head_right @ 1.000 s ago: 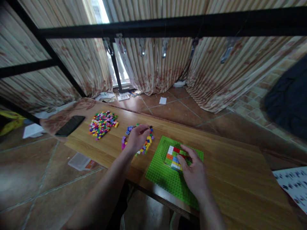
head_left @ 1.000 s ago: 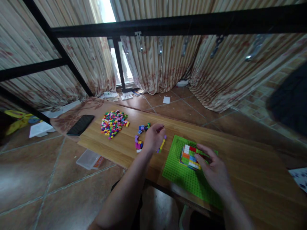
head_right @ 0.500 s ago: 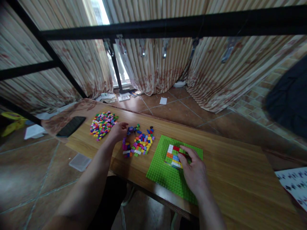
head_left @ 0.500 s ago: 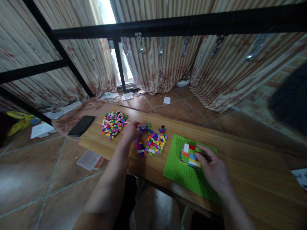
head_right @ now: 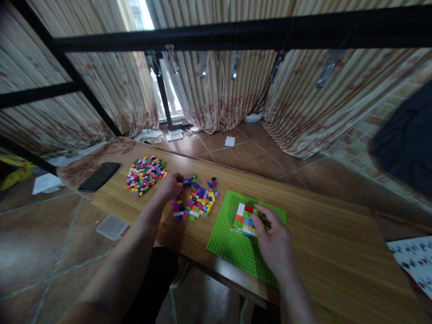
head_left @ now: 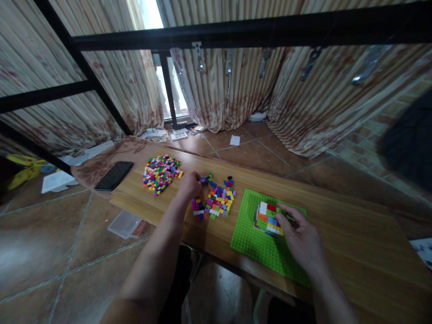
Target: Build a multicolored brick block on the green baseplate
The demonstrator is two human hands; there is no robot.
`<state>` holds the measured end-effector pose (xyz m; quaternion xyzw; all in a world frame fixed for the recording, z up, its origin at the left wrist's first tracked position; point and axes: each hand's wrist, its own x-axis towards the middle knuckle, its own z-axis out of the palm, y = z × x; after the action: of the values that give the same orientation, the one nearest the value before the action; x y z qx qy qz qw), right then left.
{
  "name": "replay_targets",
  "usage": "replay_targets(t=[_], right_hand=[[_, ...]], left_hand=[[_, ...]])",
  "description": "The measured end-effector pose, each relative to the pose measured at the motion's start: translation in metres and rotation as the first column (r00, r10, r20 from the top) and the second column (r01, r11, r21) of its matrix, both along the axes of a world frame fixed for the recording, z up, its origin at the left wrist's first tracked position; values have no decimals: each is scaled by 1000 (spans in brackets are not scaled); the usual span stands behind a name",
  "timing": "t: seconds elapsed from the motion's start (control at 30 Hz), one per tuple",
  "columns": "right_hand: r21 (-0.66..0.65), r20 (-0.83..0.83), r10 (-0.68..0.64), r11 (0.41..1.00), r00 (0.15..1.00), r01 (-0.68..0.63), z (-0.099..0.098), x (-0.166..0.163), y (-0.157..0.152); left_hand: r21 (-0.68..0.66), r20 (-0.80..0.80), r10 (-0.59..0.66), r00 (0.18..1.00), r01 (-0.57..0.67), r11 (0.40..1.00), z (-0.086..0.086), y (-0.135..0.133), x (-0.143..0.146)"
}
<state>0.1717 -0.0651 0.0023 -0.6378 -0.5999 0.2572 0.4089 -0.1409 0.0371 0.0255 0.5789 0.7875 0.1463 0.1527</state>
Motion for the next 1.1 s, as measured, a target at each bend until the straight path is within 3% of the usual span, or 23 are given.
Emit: replay_targets(t=[0.23, 0.47, 0.73, 1.1], right_hand=[[19, 9, -31, 999, 999, 31, 6, -1, -1], [65, 1, -19, 998, 1000, 19, 5, 0, -2], [10, 4, -27, 1000, 1000, 27, 4, 0, -1], [39, 9, -10, 999, 1000, 10, 5, 0, -2]], left_hand=[[47, 31, 24, 999, -25, 999, 5, -3, -3], [30, 152, -115, 982, 112, 993, 6, -7, -9], [51, 8, -146, 989, 146, 988, 3, -7, 0], [30, 5, -161, 987, 161, 987, 2, -6, 2]])
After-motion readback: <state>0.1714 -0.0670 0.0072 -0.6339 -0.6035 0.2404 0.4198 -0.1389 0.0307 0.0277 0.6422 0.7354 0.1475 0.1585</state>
